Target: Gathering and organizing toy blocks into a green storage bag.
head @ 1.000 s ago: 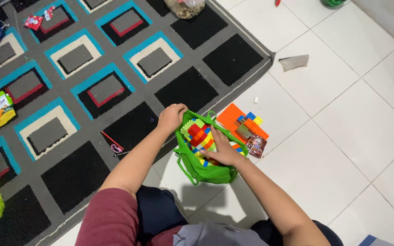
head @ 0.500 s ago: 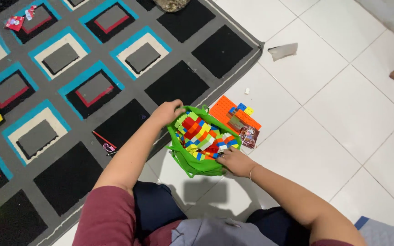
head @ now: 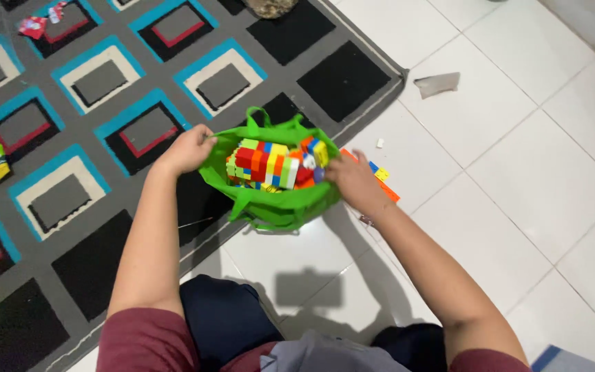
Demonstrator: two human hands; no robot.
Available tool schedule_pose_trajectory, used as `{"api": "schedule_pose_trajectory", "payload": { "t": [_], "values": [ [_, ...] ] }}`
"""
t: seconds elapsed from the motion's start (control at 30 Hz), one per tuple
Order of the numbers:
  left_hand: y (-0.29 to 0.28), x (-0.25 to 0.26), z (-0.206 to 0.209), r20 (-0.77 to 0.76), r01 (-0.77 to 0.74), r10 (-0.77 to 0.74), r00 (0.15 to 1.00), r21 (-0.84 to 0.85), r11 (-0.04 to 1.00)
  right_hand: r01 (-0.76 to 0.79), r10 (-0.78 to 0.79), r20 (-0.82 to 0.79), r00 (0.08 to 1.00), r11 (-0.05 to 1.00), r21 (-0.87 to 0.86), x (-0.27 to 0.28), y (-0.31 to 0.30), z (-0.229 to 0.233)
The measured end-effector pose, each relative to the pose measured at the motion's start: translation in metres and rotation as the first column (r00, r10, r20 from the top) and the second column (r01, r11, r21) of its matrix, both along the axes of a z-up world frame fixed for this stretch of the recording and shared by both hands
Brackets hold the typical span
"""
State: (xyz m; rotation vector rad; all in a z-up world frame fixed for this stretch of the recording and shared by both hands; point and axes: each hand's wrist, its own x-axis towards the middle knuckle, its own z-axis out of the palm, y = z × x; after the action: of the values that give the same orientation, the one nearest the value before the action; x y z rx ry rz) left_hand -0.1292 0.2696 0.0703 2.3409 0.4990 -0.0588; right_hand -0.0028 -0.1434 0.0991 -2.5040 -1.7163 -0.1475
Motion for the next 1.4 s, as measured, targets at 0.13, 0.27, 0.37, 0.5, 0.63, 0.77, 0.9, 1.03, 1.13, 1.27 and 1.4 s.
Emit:
{"api": "schedule_pose_trajectory", "payload": {
  "t": [0.13,0.27,0.37,0.5,0.63,0.77,0.9,1.03,1.13,1.27,1.4],
  "values": [
    [-0.003,-0.014,0.034,-0.150,0.024,-0.032,0.988,-0.053,0.998,0.080,-0.083,0.013,0.996,0.985,0.153,0.028,0.051,0.012],
    [-0.017,-0.002,0.044,-0.158,0.040,-0.076,0.984,-0.220,0.975,0.426,-0.346,-0.347,0.872,0.885,0.187,0.064,0.090,-0.011],
    [-0.013,0.009,0.023,-0.040,0.018,-0.031,0.999,-0.307,0.952,0.556,-0.417,-0.576,0.703,0.827,0.080,0.099,0.110,-0.044],
    [-0.028,0.034,0.021,-0.043,0.029,-0.048,0.998,-0.368,0.929,0.596,-0.444,-0.565,0.695,0.796,0.107,0.137,0.119,-0.110],
    [-0.042,0.048,0.014,-0.130,0.167,-0.230,0.965,-0.373,0.913,0.671,-0.406,-0.683,0.608,0.723,0.167,0.155,0.115,-0.145],
    [-0.049,0.047,-0.002,-0.318,0.125,-0.296,0.901,-0.463,0.878,0.675,-0.538,-0.545,0.643,0.735,0.072,0.153,0.102,-0.153],
    [-0.050,0.037,0.008,-0.194,0.097,-0.191,0.962,-0.412,0.906,0.551,-0.440,-0.410,0.799,0.808,0.207,0.183,0.099,-0.165],
    [-0.059,0.056,-0.022,-0.279,-0.031,-0.159,0.947,-0.572,0.820,0.483,-0.369,-0.435,0.821,0.856,0.186,0.178,0.104,-0.143],
    [-0.107,0.087,0.011,-0.518,0.112,-0.206,0.830,-0.206,0.972,0.363,-0.301,-0.571,0.764,0.932,-0.006,0.190,0.086,-0.118],
    [-0.160,0.134,0.016,-0.400,0.166,-0.024,0.916,0.327,0.930,0.218,-0.224,-0.791,0.569,0.969,-0.117,0.198,0.049,-0.077],
    [-0.224,0.151,0.027,-0.224,0.284,-0.255,0.941,0.109,0.953,0.060,-0.270,-0.813,0.516,0.958,-0.280,0.177,0.005,-0.020]
  ]
}}
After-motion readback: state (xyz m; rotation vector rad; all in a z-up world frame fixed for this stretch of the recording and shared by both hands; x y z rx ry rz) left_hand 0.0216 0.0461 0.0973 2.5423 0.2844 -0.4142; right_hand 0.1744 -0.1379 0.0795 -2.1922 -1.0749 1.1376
